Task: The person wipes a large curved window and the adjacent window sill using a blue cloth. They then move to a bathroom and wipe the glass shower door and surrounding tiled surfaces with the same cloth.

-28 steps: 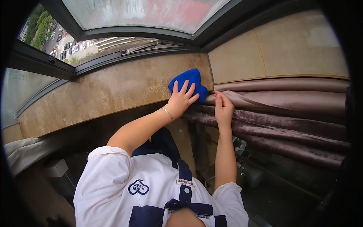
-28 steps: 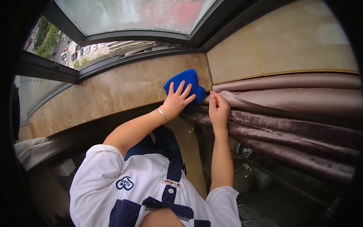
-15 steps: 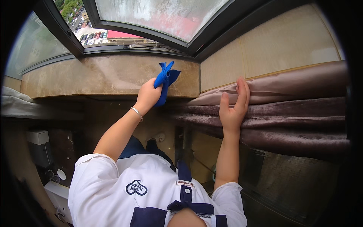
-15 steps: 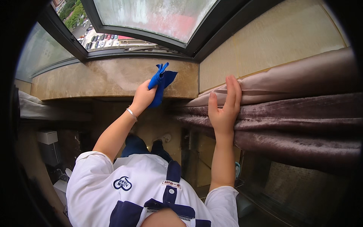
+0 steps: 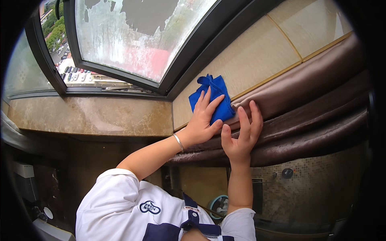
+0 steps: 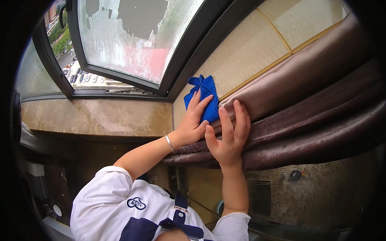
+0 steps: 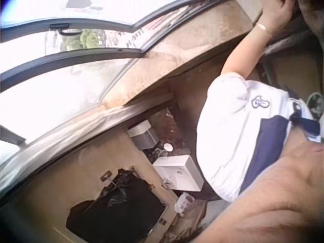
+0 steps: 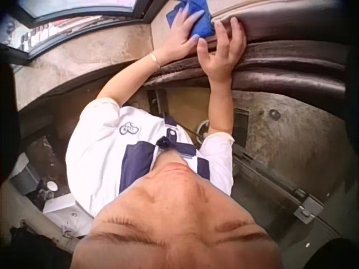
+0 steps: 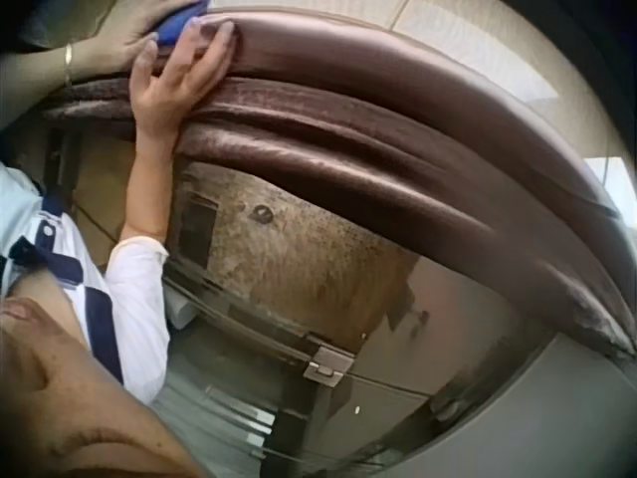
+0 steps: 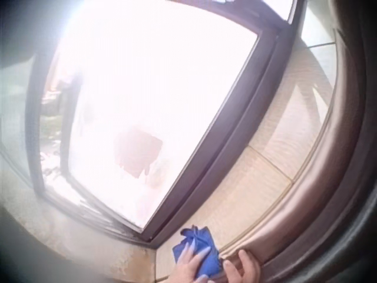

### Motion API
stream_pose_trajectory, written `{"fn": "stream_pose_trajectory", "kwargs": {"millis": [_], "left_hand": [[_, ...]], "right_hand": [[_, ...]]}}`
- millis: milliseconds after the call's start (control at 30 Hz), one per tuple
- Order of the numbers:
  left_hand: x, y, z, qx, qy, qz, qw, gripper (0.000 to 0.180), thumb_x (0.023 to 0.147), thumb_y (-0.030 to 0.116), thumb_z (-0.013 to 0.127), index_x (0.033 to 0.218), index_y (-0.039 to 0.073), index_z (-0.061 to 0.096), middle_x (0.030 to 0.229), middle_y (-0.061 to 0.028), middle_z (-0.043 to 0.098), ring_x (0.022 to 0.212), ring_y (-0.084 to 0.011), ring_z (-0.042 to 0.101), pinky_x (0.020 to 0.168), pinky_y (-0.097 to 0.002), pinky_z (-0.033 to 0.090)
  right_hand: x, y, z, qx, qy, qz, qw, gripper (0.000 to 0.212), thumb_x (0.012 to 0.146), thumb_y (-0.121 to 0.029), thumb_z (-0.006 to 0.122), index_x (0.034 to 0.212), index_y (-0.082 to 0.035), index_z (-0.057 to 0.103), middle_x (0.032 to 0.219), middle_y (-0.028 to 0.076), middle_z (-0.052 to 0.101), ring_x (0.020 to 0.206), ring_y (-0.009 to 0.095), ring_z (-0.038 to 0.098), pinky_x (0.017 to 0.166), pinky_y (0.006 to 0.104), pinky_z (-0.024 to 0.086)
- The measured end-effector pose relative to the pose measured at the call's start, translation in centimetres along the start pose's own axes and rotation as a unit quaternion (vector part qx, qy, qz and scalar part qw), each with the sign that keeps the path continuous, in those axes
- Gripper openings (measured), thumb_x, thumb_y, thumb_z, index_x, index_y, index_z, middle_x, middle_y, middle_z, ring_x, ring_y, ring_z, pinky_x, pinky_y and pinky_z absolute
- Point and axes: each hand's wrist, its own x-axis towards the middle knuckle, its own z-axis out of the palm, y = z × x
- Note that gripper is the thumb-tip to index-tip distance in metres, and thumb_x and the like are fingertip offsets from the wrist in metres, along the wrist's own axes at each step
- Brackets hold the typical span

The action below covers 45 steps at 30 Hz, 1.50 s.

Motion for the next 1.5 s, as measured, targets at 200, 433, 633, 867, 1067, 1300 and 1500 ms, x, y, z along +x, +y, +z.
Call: {"fn": "stream_pose_trajectory", "kwargs": {"millis": [200,433,633,867,1067,1300,1500], "left_hand": [[6.5,2.1,0.4,0.121,-0.012,0.139,0.983,0.058,0.090,0.022,0.062,0.146,0.014,0.048,0.159,-0.0254,0.026,0.145,-0.0486,0.025,0.114,-0.0585,0.025],[8.1,-1.2,-0.7,0.024,-0.016,0.211,0.977,0.086,0.080,0.042,0.071,0.148,0.001,0.037,0.155,-0.0246,0.036,0.143,-0.0419,0.035,0.116,-0.0527,0.027],[2.7,-6.9,-1.9,0.071,0.019,0.066,0.995,0.060,0.087,0.017,0.057,0.142,-0.004,0.044,0.153,-0.0264,0.037,0.135,-0.0450,0.040,0.111,-0.0518,0.032],[12.6,-0.6,-1.3,0.020,0.037,0.241,0.970,0.051,0.083,0.007,0.061,0.133,-0.002,0.058,0.150,-0.0297,0.038,0.127,-0.0446,0.047,0.106,-0.0477,0.040],[17.0,0.3,-0.2,-0.111,0.108,0.213,0.965,0.050,0.074,0.008,0.075,0.122,0.008,0.064,0.131,-0.0217,0.048,0.122,-0.0411,0.048,0.104,-0.0478,0.041],[4.6,-8.9,-2.2,0.064,-0.064,0.098,0.991,0.055,0.083,0.040,0.065,0.135,0.023,0.060,0.159,-0.0211,0.026,0.142,-0.0550,0.018,0.106,-0.0753,0.016],[-4.0,-15.0,-2.0,0.064,-0.065,-0.089,0.992,0.059,0.089,0.023,0.059,0.144,0.008,0.046,0.160,-0.0274,0.016,0.144,-0.0557,0.011,0.113,-0.0680,0.011]], "right_hand": [[3.8,0.7,-0.8,-0.128,0.010,-0.063,0.990,0.038,0.093,-0.033,0.065,0.125,-0.011,0.062,0.140,0.020,0.050,0.127,0.040,0.048,0.104,0.0508,0.041],[8.7,2.1,0.4,-0.210,0.045,-0.062,0.975,0.037,0.096,-0.036,0.060,0.125,-0.013,0.062,0.139,0.017,0.054,0.128,0.036,0.049,0.107,0.0490,0.037],[7.8,3.0,3.3,-0.357,0.016,-0.076,0.931,0.031,0.098,-0.043,0.051,0.118,-0.024,0.066,0.131,0.007,0.062,0.127,0.025,0.051,0.120,0.0482,0.012],[7.5,3.8,3.9,-0.351,0.060,-0.064,0.932,0.035,0.100,-0.042,0.044,0.117,-0.019,0.064,0.128,0.009,0.062,0.121,0.026,0.054,0.120,0.0470,0.013],[7.8,3.7,4.4,-0.349,0.069,-0.063,0.933,0.036,0.099,-0.037,0.041,0.116,-0.015,0.063,0.124,0.010,0.063,0.118,0.027,0.055,0.121,0.0475,0.014],[6.5,3.3,5.4,-0.376,0.069,-0.022,0.924,0.033,0.098,-0.033,0.042,0.113,-0.014,0.065,0.122,0.009,0.064,0.121,0.027,0.053,0.121,0.0474,0.012],[4.9,2.0,8.5,-0.398,0.017,-0.017,0.917,0.035,0.099,-0.035,0.041,0.112,-0.016,0.067,0.124,0.008,0.065,0.123,0.027,0.054,0.122,0.0519,0.001]]}}
